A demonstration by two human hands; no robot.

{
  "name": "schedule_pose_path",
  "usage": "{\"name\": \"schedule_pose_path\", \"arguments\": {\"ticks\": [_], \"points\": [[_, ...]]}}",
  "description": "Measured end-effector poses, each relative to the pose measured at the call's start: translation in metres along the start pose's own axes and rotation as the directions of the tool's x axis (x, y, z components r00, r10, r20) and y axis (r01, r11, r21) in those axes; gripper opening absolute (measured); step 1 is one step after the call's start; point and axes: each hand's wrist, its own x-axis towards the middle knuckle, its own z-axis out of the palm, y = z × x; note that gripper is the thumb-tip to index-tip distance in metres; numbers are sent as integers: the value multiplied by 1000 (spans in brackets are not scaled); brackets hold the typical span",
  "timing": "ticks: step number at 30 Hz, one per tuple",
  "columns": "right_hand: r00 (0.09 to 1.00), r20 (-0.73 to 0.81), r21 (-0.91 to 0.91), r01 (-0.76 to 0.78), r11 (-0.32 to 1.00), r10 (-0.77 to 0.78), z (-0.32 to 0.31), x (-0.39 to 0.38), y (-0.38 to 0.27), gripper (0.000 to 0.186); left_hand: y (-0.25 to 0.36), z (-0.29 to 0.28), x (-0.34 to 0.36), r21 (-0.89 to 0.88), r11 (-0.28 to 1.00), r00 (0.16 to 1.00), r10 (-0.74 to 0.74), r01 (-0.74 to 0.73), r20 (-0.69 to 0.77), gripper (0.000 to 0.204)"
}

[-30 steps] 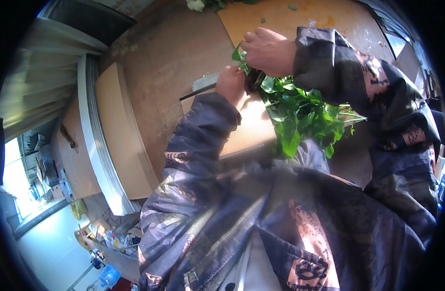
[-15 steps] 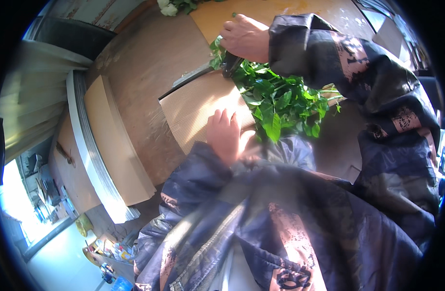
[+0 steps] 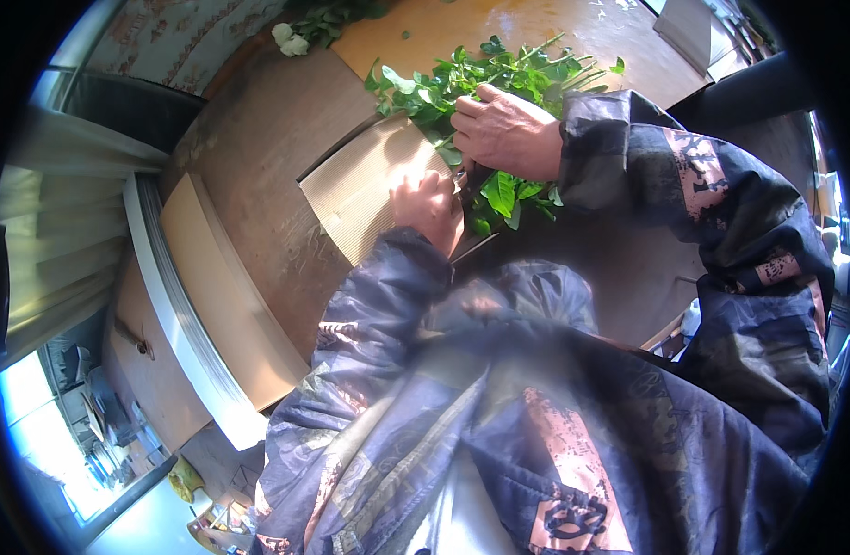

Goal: The person arranges white roses and green leaves into a small cardboard box, adjusting the flowers and leaves by hand. They then close the box and staple it shut using a handheld stapler. The person repeats the process with another set of flowers and leaves, placing them into a second box and stapling it closed.

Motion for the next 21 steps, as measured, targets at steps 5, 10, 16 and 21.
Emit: {"name": "schedule_pose_path", "arguments": {"ticks": [5, 10, 16, 21], "points": [[999, -50, -156, -18, 988, 10, -1, -16, -23, 17, 4, 15, -2, -102, 995, 992, -13, 0, -128, 7], [982, -188, -144, -53, 988, 25, 9, -12, -35, 14, 6, 18, -10, -135, 991, 991, -34, 17, -130, 7], [972, -215, -200, 53, 978, -96, 21, 3, -34, 9, 1, 20, -6, -93, 995, 999, -34, 32, -14, 13], [942, -301, -220, 80, 972, -146, 38, 9, -34, 9, 5, 7, -14, -90, 990, 983, -93, 108, 156, 20]]}}
